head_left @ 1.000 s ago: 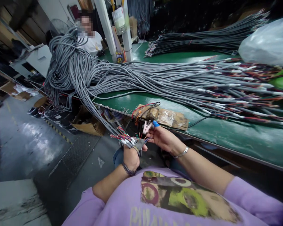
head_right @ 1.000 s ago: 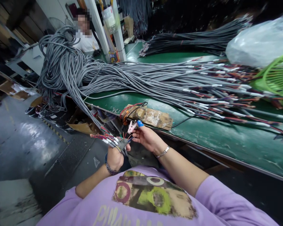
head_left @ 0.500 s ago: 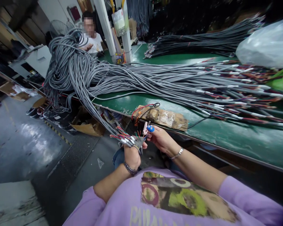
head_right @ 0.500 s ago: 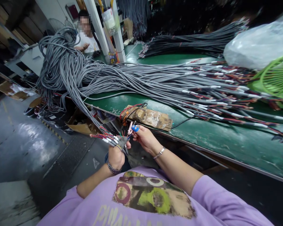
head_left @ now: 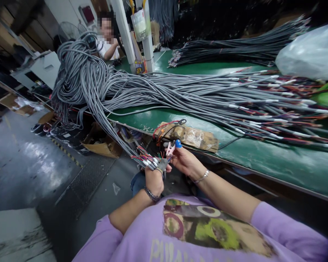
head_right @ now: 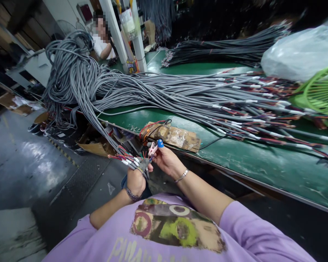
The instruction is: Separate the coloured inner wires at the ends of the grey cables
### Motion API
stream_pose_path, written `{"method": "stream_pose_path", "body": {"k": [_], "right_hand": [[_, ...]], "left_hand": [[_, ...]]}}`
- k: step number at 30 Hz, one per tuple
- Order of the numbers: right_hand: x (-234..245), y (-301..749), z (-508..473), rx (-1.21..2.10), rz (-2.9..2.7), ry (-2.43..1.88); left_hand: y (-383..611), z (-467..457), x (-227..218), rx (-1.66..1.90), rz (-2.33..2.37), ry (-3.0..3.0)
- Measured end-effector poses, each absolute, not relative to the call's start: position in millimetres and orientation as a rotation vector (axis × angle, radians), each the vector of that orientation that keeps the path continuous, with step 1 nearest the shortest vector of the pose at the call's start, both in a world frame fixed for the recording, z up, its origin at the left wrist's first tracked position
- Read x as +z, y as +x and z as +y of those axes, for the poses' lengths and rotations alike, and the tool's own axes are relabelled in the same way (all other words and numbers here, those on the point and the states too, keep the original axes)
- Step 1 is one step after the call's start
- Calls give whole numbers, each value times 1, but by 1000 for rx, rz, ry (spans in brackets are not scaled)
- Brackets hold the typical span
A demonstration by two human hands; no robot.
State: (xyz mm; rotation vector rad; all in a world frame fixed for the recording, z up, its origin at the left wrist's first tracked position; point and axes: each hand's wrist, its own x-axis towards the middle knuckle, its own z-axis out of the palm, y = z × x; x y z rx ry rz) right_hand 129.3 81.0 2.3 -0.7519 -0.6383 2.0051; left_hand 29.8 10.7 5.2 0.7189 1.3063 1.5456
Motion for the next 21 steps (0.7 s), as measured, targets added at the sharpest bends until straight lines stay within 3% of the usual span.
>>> {"method": "stream_pose_path", "body": {"k": [6,15,21], "right_hand": [[3,127,80,1963,-613,-770],[6,156,72,2285,-884,-828],[17,163,73,2169,-1135,-951]], "left_hand": [[29,9,4,1529,1318,764],[28,3,7,1522,1280,783],[25,-3,3,1474,1323,858]]}}
